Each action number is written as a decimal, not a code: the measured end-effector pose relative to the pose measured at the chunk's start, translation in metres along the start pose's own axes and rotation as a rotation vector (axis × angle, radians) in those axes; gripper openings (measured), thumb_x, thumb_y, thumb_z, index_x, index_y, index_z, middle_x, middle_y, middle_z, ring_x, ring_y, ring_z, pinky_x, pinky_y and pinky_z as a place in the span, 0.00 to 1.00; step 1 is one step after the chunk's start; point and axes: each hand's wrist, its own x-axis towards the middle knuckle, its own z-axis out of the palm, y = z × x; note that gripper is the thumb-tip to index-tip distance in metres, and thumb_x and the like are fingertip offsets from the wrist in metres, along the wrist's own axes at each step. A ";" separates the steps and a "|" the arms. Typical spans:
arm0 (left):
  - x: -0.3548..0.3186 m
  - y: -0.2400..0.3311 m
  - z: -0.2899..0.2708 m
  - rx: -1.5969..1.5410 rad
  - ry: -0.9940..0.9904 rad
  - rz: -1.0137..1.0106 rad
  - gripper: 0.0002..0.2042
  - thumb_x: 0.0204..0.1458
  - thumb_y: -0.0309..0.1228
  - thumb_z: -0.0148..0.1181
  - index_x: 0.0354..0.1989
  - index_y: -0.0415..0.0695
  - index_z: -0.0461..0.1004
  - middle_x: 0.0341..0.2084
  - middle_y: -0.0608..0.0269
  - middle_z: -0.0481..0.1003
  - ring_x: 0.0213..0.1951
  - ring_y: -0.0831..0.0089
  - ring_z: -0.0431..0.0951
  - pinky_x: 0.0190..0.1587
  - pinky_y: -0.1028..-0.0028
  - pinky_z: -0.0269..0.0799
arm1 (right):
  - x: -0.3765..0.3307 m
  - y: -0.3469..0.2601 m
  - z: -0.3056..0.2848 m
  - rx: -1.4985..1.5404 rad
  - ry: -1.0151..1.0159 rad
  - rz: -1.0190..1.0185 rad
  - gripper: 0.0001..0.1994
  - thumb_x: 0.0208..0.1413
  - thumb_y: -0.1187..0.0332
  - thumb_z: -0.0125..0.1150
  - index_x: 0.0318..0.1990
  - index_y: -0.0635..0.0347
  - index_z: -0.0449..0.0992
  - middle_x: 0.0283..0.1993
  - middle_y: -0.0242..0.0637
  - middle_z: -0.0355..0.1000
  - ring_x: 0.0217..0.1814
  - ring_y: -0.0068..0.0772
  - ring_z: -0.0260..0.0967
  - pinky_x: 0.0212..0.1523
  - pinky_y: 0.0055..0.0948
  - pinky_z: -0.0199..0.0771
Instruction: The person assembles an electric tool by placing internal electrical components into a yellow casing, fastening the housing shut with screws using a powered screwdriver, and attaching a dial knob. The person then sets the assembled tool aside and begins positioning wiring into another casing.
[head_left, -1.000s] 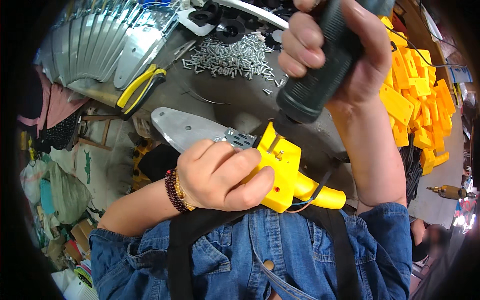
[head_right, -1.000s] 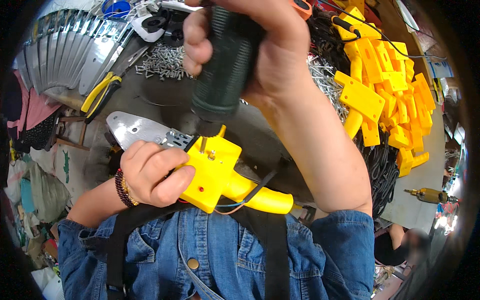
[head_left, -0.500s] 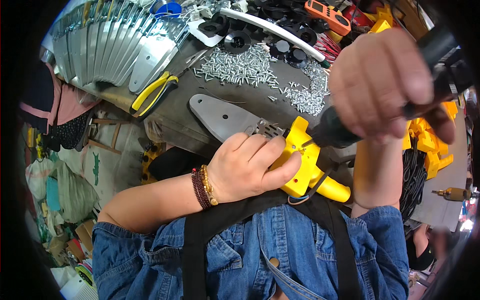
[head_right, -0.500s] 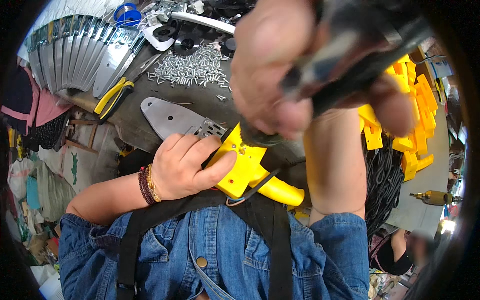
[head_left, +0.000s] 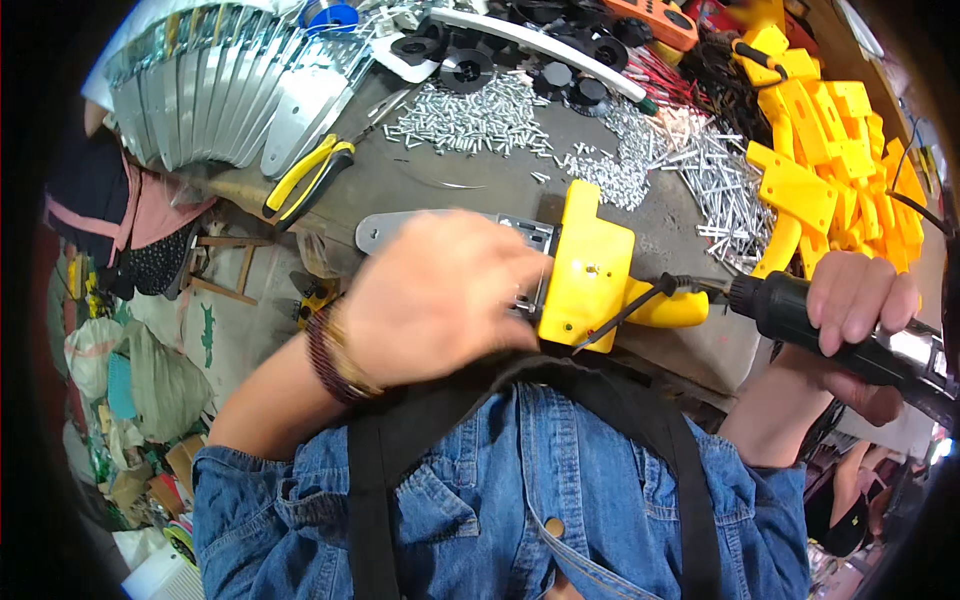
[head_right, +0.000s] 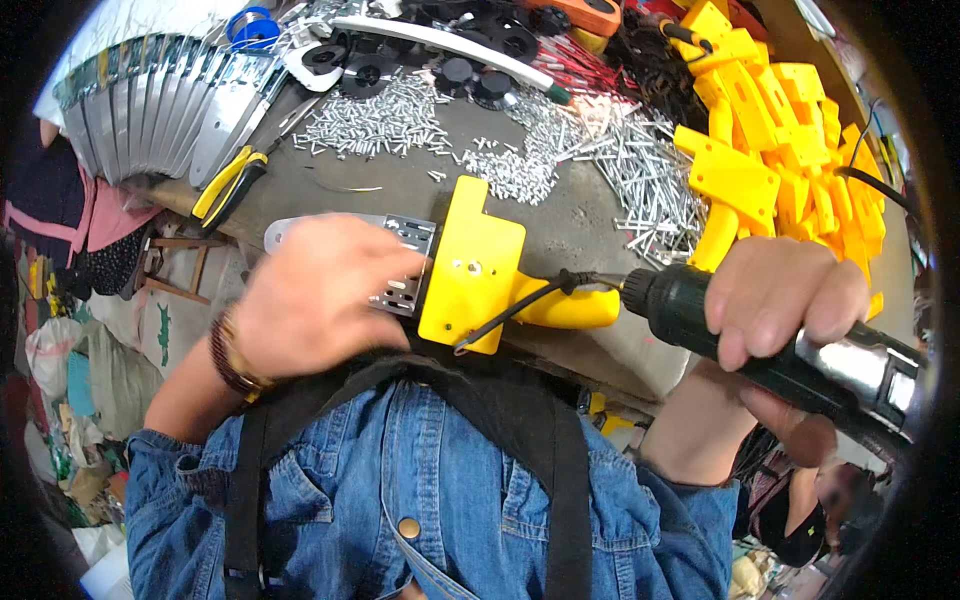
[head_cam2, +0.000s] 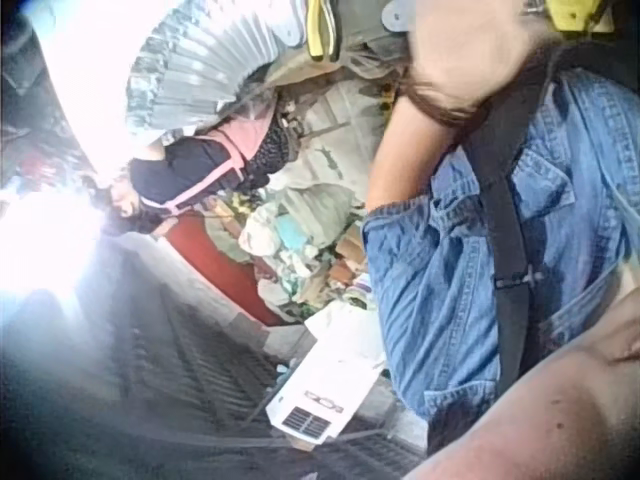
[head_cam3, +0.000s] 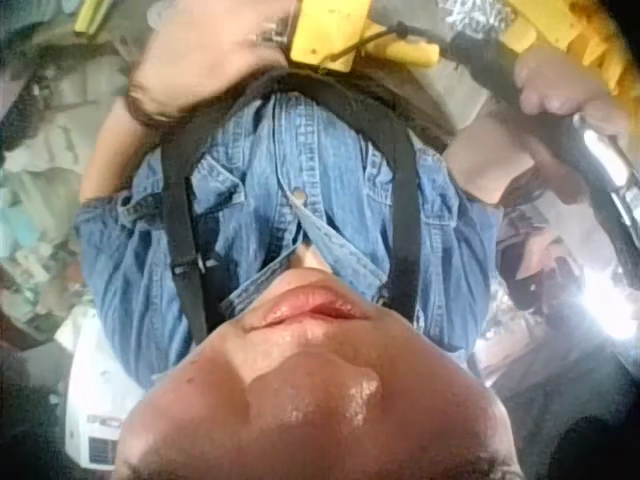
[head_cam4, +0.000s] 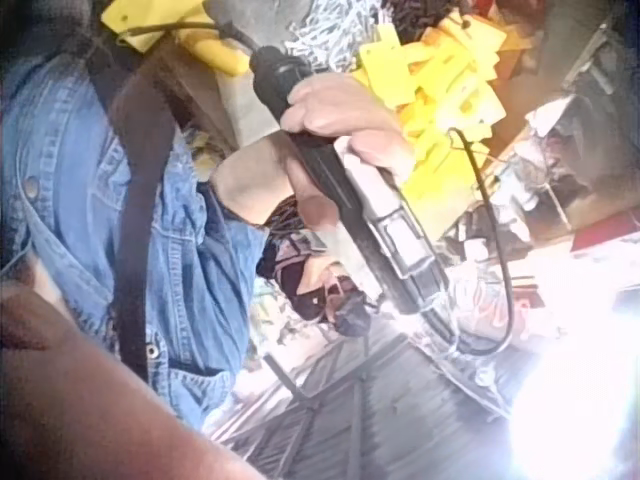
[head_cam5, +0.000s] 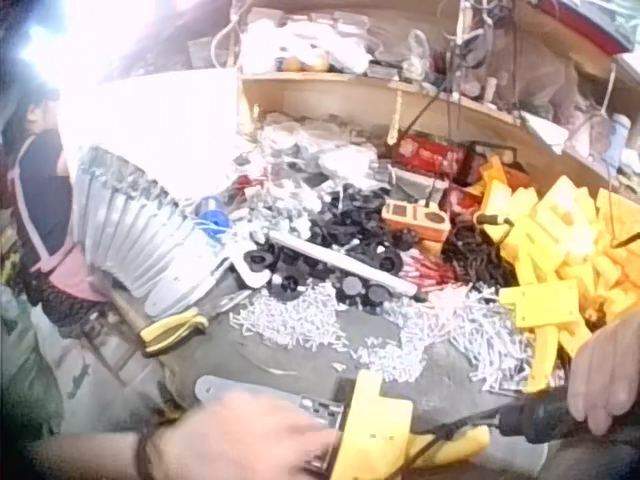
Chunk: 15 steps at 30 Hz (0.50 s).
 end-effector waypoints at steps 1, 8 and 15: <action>-0.001 -0.020 -0.008 -0.164 0.217 0.062 0.14 0.45 0.30 0.70 0.40 0.41 0.78 0.35 0.57 0.79 0.39 0.54 0.78 0.45 0.59 0.71 | -0.008 -0.007 0.005 -0.022 0.126 -0.038 0.32 0.41 0.47 0.79 0.47 0.52 0.68 0.38 0.30 0.72 0.31 0.24 0.72 0.38 0.27 0.70; 0.024 -0.095 -0.010 0.392 0.131 -0.347 0.06 0.49 0.30 0.66 0.34 0.44 0.80 0.29 0.60 0.78 0.34 0.59 0.79 0.39 0.62 0.73 | -0.019 -0.018 0.023 0.098 0.375 -0.211 0.29 0.43 0.49 0.79 0.45 0.54 0.69 0.36 0.31 0.72 0.30 0.23 0.71 0.36 0.26 0.69; 0.027 -0.071 -0.007 0.290 0.181 -0.345 0.04 0.50 0.22 0.62 0.34 0.41 0.76 0.32 0.58 0.78 0.37 0.58 0.79 0.41 0.65 0.73 | -0.015 -0.005 0.026 0.215 0.385 -0.191 0.27 0.41 0.55 0.81 0.41 0.53 0.69 0.36 0.28 0.71 0.29 0.21 0.70 0.36 0.25 0.69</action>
